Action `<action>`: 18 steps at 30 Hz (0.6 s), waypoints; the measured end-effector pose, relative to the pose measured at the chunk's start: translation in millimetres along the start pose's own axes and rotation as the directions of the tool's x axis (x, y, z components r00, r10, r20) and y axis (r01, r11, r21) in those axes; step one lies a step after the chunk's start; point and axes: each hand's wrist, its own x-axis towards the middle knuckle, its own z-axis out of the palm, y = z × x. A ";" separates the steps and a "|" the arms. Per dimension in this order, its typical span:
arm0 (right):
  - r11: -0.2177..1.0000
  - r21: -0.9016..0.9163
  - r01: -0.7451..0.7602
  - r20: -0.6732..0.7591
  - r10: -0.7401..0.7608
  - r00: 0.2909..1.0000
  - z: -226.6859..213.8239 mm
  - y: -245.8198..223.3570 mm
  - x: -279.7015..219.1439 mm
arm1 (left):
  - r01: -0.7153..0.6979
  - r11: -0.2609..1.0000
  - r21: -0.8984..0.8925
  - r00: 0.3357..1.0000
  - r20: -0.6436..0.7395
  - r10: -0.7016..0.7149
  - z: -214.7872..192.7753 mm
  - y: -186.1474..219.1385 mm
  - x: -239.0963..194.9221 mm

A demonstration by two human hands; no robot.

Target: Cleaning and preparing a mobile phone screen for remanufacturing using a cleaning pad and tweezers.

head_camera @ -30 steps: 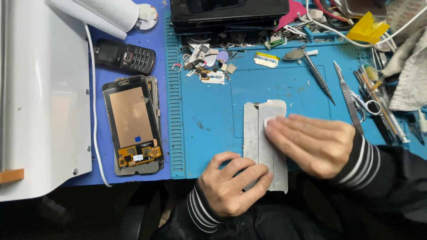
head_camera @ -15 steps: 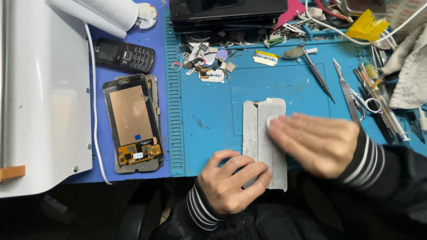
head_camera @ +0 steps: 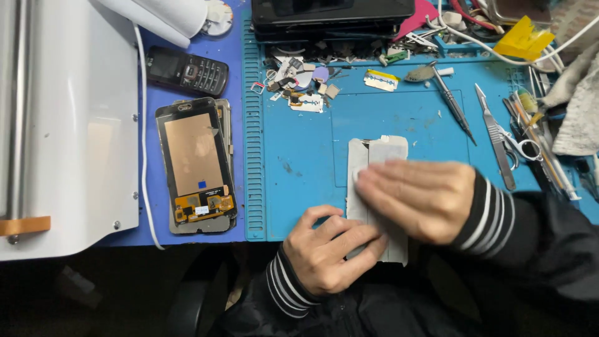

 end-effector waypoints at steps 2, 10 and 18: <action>0.992 0.114 0.050 -0.007 -0.050 0.999 1.3 -1.8 2.8 | 0.006 1.000 -0.009 1.000 -0.007 -0.006 1.0 -0.4 -1.8; 0.996 0.053 0.068 0.000 -0.068 0.998 4.4 -4.2 6.9 | -0.003 1.000 -0.029 1.000 0.012 0.004 0.2 -1.4 -4.1; 0.999 0.008 0.044 -0.003 -0.044 0.999 5.9 1.9 14.5 | 0.001 1.000 0.002 1.000 -0.005 -0.001 2.3 -1.5 -5.9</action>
